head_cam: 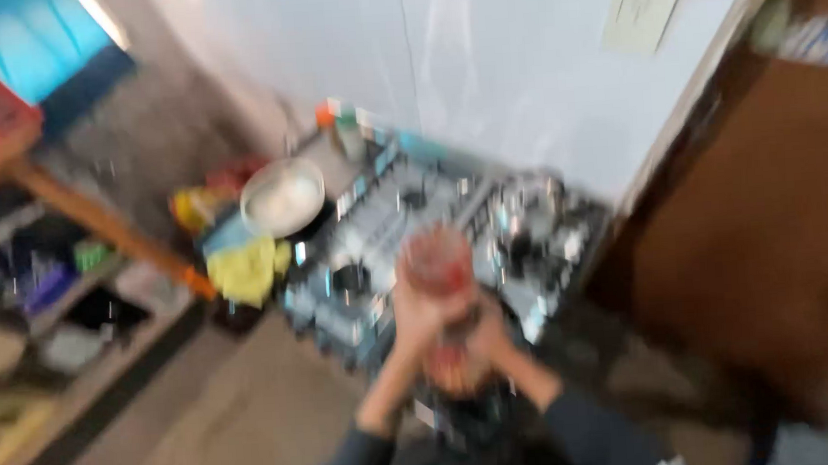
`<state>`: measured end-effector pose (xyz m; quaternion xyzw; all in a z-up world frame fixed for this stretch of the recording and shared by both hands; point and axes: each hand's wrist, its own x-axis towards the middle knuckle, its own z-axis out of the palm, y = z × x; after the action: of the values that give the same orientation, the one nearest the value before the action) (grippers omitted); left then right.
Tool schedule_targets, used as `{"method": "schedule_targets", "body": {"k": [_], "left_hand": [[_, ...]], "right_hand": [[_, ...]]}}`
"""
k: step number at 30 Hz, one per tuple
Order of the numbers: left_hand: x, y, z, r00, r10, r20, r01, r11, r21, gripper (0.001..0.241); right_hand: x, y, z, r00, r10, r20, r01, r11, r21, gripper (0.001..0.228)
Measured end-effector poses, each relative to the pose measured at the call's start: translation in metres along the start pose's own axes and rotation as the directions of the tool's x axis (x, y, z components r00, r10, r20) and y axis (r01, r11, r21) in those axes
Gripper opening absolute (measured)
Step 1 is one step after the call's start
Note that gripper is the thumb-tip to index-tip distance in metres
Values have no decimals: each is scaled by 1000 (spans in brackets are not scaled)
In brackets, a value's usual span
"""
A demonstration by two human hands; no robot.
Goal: Adding tomato sauce from a bottle into a pan on a stove and stirring it.
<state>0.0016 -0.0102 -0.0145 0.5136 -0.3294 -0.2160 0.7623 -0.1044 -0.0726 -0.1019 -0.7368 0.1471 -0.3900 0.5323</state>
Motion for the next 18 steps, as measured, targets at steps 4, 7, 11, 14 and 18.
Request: {"method": "schedule_targets", "body": {"k": [4,7,11,14,18], "left_hand": [[0,16,0,991,120,51,-128,970,208,109],[-11,26,1,996,85,17,-86,988,129,108],[-29,40,6,999,-3,37,-5,974,227,106],[22,-13,0,994,79,69,-91,976,197,102],[-21,14,5,989,84,123,-90,995,47,102]], "right_hand": [[23,57,-2,980,199,1,-171,841,513,65],[-2,10,-2,998,-29,60,22,992,124,65],[14,-21,-23,999,-28,-41,24,994,-104,85],[63,24,-21,996,-39,-74,29,991,-128,85],[-1,62,-7,982,175,-65,-183,974,-136,84]]}}
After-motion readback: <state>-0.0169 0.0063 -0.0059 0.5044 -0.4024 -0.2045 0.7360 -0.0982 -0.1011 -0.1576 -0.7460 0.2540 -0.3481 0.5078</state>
